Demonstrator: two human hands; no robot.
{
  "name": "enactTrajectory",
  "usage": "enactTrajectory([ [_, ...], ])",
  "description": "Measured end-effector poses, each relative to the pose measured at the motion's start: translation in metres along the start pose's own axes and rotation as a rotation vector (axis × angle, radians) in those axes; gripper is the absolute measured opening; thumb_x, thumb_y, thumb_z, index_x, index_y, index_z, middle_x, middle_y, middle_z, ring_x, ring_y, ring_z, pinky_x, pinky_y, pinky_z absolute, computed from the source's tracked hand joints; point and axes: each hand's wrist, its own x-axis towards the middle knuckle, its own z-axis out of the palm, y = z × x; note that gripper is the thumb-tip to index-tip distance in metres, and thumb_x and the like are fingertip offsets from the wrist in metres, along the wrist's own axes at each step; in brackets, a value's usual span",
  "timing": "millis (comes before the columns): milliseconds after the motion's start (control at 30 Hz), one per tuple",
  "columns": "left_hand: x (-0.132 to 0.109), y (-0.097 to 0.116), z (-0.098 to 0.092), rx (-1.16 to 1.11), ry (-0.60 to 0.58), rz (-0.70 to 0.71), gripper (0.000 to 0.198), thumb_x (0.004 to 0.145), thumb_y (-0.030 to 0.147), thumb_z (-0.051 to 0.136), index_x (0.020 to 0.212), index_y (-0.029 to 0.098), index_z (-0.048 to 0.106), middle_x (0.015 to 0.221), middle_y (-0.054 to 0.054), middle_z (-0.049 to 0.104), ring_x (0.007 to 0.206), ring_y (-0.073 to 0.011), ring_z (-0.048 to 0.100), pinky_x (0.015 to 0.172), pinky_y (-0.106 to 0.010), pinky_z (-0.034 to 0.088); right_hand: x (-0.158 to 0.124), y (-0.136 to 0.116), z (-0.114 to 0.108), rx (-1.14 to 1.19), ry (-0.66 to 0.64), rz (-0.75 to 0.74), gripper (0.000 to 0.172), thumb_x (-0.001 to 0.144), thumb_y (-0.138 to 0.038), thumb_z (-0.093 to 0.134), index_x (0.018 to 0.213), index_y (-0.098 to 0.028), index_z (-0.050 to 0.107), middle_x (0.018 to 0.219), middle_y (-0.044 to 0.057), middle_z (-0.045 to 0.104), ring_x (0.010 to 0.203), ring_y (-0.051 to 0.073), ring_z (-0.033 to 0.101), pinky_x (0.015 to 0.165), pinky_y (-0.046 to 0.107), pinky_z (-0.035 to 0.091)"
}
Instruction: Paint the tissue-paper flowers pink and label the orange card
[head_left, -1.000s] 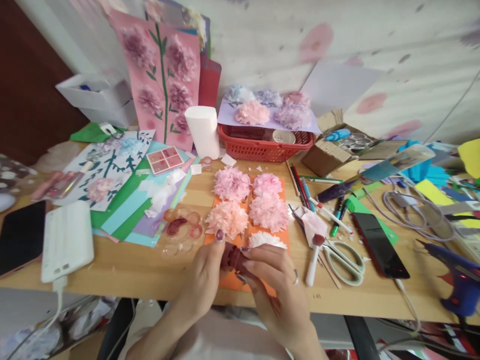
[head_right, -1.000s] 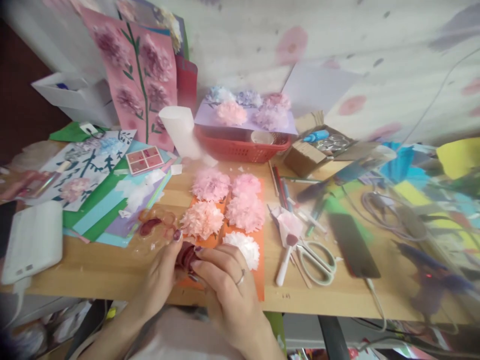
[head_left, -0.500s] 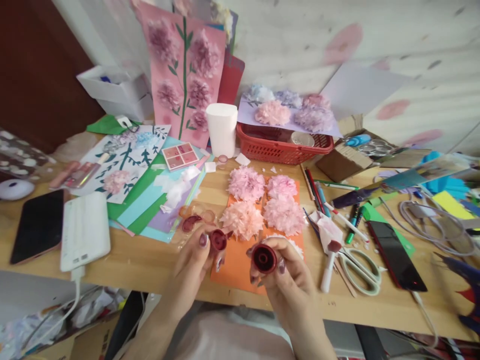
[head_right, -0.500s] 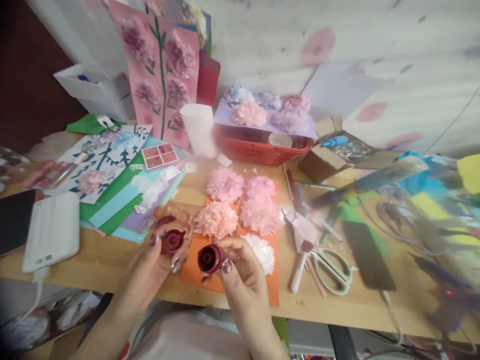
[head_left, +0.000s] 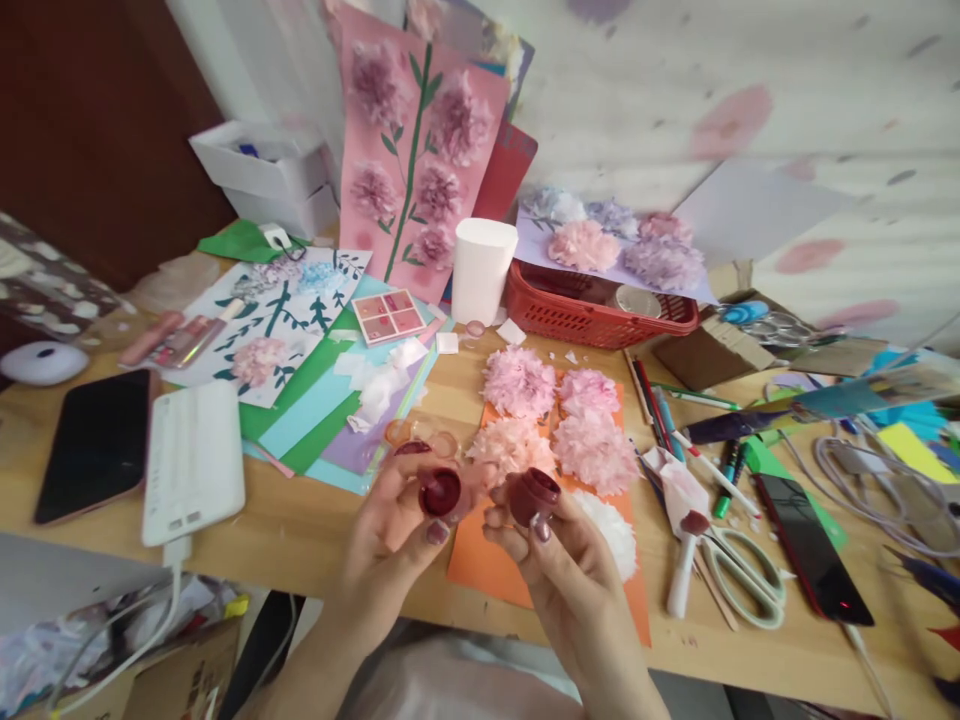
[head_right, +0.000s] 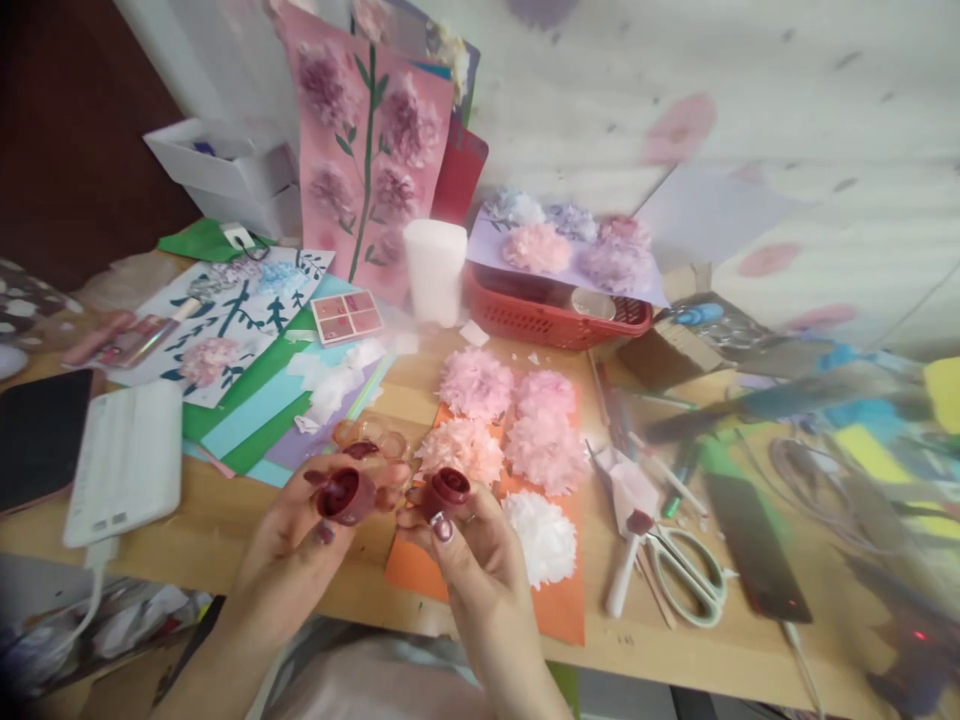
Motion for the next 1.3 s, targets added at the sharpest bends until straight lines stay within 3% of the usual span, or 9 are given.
enactTrajectory([
  [167,-0.007,0.003,-0.003,0.622,-0.091,0.222,0.029,0.090,0.037,0.066,0.119,0.036,0.064,0.154,-0.005,0.039,0.146,-0.0295,0.034,0.115,-0.050,0.037,-0.001,-0.005,0.017,0.149,0.058,0.264,0.033,0.087,-0.042,0.072,0.117,-0.027,0.066,0.099,0.005,0.072,0.077,0.016,0.067,0.066,0.027,0.054],
  [300,-0.008,0.001,0.000,0.997,-0.103,0.440,0.046,0.090,0.008,0.055,0.127,0.035,0.056,0.153,-0.007,0.033,0.143,-0.0276,0.033,0.114,-0.051,0.035,0.000,-0.002,0.027,0.183,0.084,0.364,0.039,0.083,-0.048,0.075,0.112,-0.025,0.067,0.076,0.000,0.067,0.061,0.014,0.060,0.059,0.024,0.049],
  [433,-0.013,-0.002,-0.007,1.024,-0.067,0.546,0.051,0.086,0.026,0.068,0.134,0.029,0.049,0.142,-0.011,0.043,0.135,-0.0279,0.042,0.112,-0.045,0.038,0.002,0.005,0.028,0.229,0.110,0.379,0.034,0.080,-0.051,0.074,0.096,-0.022,0.067,0.066,-0.003,0.056,0.053,0.011,0.047,0.055,0.024,0.045],
  [533,-0.018,-0.003,-0.024,0.974,0.096,0.469,0.060,0.085,0.035,0.070,0.139,0.026,0.043,0.133,-0.011,0.052,0.126,-0.0270,0.051,0.107,-0.043,0.043,0.002,0.006,0.024,0.258,0.026,0.424,0.031,0.082,-0.051,0.070,0.087,-0.022,0.063,0.060,-0.004,0.047,0.050,0.010,0.034,0.054,0.024,0.040],
  [633,-0.016,-0.005,-0.045,1.187,0.353,0.372,0.061,0.085,0.032,0.070,0.138,0.023,0.043,0.127,-0.012,0.057,0.120,-0.0285,0.055,0.104,-0.046,0.044,0.000,0.006,0.017,0.280,-0.030,0.442,0.027,0.086,-0.048,0.065,0.088,-0.022,0.061,0.060,-0.004,0.046,0.049,0.009,0.028,0.054,0.023,0.038],
  [767,-0.010,-0.006,-0.064,1.494,0.539,0.187,0.033,0.093,0.040,0.052,0.116,0.015,0.058,0.111,-0.017,0.061,0.106,-0.0353,0.057,0.095,-0.056,0.043,-0.006,0.008,0.009,0.297,-0.051,0.429,0.025,0.089,-0.046,0.061,0.086,-0.020,0.062,0.061,-0.004,0.047,0.049,0.009,0.024,0.053,0.023,0.036],
  [867,-0.007,-0.006,-0.066,1.721,0.531,0.048,0.030,0.096,0.038,0.044,0.094,0.016,0.064,0.101,-0.017,0.061,0.100,-0.0389,0.056,0.088,-0.057,0.042,-0.012,0.008,0.004,0.303,-0.056,0.412,0.025,0.090,-0.044,0.060,0.094,-0.020,0.064,0.061,-0.004,0.047,0.047,0.008,0.024,0.054,0.023,0.036],
  [1000,-0.005,-0.007,-0.062,1.831,0.483,-0.034,0.034,0.096,0.038,0.042,0.087,0.017,0.066,0.094,-0.016,0.061,0.096,-0.0372,0.057,0.085,-0.051,0.042,-0.023,0.008,-0.003,0.330,-0.075,0.398,0.025,0.093,-0.044,0.056,0.090,-0.021,0.064,0.060,-0.003,0.046,0.049,0.009,0.029,0.054,0.024,0.036],
  [1300,-0.022,-0.009,-0.069,1.488,0.483,-0.008,0.033,0.089,0.048,0.040,0.068,0.024,0.050,0.077,-0.008,0.058,0.081,-0.0289,0.055,0.079,-0.042,0.041,-0.047,0.023,-0.020,0.401,-0.144,0.390,0.028,0.096,-0.040,0.054,0.091,-0.017,0.069,0.062,-0.001,0.049,0.050,0.009,0.033,0.056,0.024,0.037],
])
